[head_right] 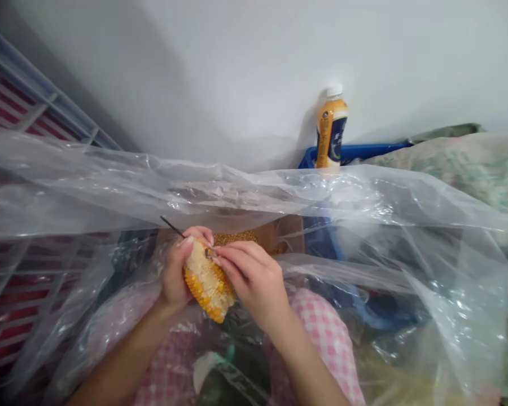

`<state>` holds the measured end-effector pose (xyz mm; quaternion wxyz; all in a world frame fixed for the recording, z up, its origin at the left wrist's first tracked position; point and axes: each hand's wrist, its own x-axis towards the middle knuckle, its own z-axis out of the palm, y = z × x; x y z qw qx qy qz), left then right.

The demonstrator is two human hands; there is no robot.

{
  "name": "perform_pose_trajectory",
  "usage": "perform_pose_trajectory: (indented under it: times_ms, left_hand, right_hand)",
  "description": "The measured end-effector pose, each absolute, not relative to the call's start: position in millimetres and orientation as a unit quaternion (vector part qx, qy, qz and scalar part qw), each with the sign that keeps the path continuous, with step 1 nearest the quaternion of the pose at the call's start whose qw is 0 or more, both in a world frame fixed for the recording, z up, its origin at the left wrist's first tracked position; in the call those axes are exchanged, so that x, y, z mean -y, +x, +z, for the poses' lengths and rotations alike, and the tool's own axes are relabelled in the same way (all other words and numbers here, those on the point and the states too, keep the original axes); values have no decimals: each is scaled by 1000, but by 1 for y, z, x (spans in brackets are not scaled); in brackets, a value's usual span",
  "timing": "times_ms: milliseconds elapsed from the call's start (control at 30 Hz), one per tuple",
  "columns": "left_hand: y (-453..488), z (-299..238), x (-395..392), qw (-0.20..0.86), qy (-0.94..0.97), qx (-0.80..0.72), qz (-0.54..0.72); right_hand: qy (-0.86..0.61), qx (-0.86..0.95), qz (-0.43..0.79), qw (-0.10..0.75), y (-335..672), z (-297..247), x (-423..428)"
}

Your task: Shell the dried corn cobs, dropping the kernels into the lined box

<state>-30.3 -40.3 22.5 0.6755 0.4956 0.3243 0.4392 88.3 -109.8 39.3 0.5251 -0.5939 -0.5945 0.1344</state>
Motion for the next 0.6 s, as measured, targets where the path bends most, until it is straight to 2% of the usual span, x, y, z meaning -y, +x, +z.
perform_pose_trajectory:
  times_ms: [133, 600]
  left_hand:
    - [-34, 31, 41, 686, 465, -308, 467]
    - [-42, 48, 49, 723, 442, -262, 462]
  right_hand:
    - [-558, 652, 52, 511, 85, 42, 115]
    - [-599, 679, 22, 423, 79, 53, 147]
